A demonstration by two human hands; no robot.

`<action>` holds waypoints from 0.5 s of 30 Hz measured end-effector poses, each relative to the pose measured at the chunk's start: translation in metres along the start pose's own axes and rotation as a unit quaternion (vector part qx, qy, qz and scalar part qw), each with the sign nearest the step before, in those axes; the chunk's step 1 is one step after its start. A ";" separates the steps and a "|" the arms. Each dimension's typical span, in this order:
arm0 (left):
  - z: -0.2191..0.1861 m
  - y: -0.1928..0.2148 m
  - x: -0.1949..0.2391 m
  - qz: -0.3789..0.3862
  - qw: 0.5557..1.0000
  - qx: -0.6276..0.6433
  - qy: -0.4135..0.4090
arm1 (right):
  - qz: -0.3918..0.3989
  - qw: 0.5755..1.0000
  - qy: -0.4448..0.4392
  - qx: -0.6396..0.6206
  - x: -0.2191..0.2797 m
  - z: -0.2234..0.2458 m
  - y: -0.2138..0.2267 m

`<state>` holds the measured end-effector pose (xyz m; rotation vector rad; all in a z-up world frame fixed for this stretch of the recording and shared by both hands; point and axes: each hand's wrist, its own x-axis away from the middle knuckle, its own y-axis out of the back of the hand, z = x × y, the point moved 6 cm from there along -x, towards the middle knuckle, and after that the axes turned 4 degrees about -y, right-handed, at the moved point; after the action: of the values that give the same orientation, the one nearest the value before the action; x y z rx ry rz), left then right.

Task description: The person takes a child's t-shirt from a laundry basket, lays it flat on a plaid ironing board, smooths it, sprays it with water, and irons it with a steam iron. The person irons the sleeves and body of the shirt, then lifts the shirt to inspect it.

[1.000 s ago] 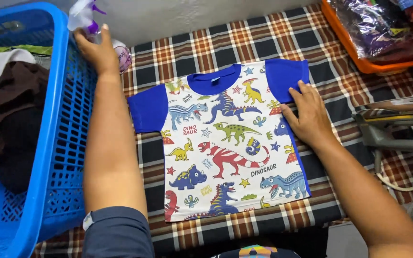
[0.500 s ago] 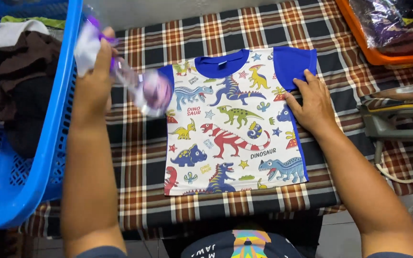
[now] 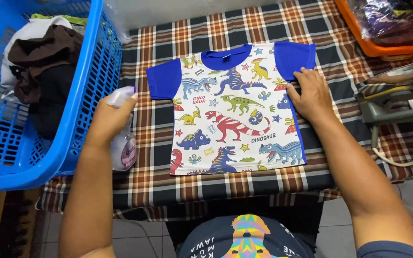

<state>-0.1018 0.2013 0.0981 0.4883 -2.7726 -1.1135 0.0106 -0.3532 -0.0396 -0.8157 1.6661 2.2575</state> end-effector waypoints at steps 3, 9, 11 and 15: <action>0.001 -0.003 -0.005 -0.017 1.000 0.002 -0.017 | -0.024 1.000 0.016 0.005 0.002 0.003 0.004; -0.013 0.000 -0.008 -0.098 0.995 0.014 -0.018 | -0.029 0.999 0.018 0.002 0.001 0.004 0.006; -0.022 0.002 -0.011 -0.083 0.995 0.012 -0.063 | -0.027 1.000 0.016 -0.002 0.001 0.004 0.006; -0.034 -0.019 -0.010 -0.081 0.993 0.027 -0.079 | -0.027 0.999 0.017 -0.008 0.000 0.007 0.010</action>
<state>-0.0803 0.1691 0.1097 0.6707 -2.9518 -1.1584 0.0035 -0.3496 -0.0302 -0.8961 1.6228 2.2351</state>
